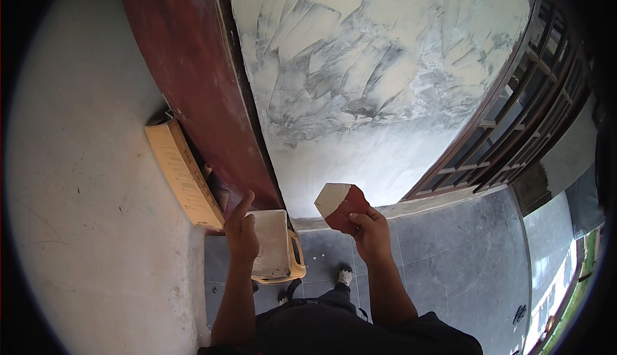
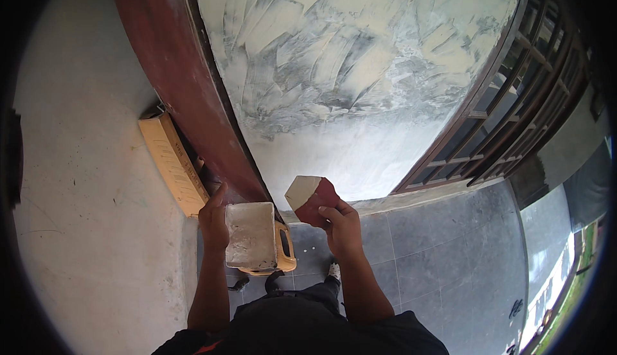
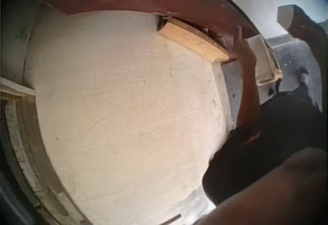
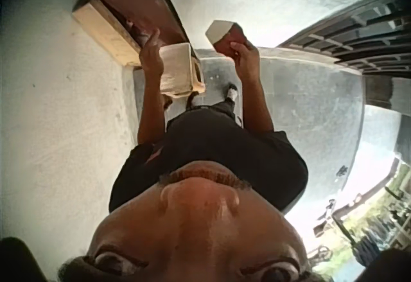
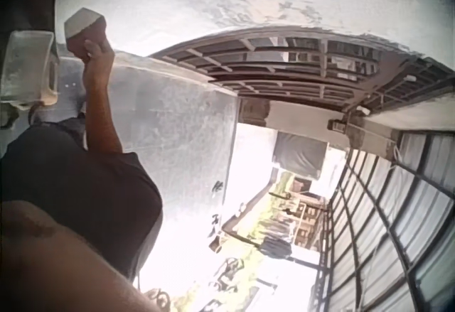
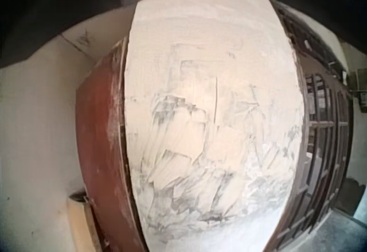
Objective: The person applies filler or putty to a wall surface with a scraper, smoothing the material onto the wall.
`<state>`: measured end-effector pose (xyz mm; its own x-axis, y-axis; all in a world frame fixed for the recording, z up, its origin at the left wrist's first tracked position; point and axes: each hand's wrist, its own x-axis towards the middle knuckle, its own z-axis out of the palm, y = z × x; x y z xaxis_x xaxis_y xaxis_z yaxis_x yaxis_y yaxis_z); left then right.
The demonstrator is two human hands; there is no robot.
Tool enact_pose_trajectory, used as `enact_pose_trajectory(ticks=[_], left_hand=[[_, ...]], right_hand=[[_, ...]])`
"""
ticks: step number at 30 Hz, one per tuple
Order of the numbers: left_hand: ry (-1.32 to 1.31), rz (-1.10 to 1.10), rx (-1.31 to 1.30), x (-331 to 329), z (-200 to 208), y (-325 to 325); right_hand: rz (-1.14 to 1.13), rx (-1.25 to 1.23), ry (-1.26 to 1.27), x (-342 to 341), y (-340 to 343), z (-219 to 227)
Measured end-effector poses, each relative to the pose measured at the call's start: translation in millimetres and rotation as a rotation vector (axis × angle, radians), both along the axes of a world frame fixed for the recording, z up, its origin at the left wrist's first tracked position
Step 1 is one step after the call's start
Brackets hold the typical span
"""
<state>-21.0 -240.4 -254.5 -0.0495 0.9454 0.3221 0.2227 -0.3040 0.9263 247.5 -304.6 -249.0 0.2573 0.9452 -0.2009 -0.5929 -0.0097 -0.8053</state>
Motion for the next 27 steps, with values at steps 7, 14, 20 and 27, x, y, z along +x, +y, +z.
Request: enact_pose_trajectory(ticks=[7,14,20,27], left_hand=[[0.022,-0.039,-0.05,-65.1,13.2,-23.3],[-0.066,0.006,-0.088,-101.8,-14.8,-21.8],[0.036,0.159,-0.164,-119.9,-67.1,-19.2],[0.122,0.34,-0.533,-134.9,-209.6,-47.2]], right_hand=[[-0.005,-0.031,0.062,-79.0,-27.7,-6.1],[-0.011,-0.066,-0.011,-99.7,-31.1,-7.3],[0.013,-0.175,-0.235,-100.5,-10.6,-54.1],[0.237,-0.366,-0.485,-112.9,18.0,-187.7]])
